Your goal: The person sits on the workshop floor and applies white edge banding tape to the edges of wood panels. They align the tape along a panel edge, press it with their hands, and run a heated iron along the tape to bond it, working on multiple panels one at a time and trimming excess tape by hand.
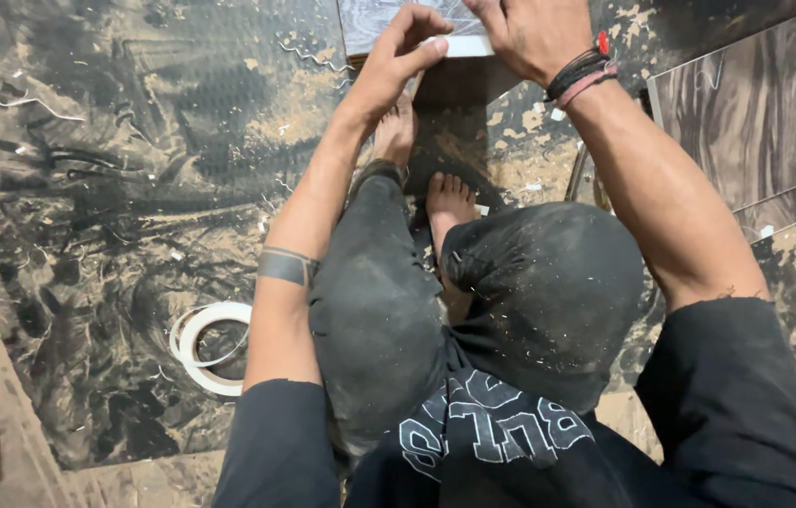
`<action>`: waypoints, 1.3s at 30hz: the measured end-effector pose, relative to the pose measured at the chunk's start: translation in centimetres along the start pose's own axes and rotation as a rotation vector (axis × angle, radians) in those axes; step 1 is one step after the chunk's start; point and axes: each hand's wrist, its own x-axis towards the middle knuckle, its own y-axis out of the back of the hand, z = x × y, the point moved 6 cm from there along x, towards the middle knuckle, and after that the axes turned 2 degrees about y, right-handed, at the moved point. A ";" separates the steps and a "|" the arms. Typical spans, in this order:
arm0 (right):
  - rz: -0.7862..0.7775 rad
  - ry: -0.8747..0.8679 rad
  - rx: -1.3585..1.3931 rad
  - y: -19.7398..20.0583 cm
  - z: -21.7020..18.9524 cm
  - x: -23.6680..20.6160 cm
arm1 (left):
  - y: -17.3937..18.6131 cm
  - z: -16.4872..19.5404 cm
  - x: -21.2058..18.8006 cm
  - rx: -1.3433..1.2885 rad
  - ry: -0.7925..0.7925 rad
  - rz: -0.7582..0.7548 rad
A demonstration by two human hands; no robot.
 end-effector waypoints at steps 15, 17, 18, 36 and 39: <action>0.040 0.124 0.166 2.5 -3.5 -2.1 | 1.2 5.6 -4.7 0.764 -0.098 0.280; 0.010 -0.057 0.710 1.8 0.4 -3.2 | 1.7 6.5 -4.3 0.685 -0.099 0.171; -0.008 -0.156 0.978 1.0 2.6 -4.0 | 1.9 6.8 -4.2 0.639 -0.098 0.118; 0.102 -0.091 0.246 -8.3 11.8 -12.0 | 4.6 -1.3 -2.9 1.261 -0.070 0.116; 0.127 -0.055 0.192 -8.1 10.5 -11.4 | 4.7 -1.8 -2.7 1.249 -0.110 0.113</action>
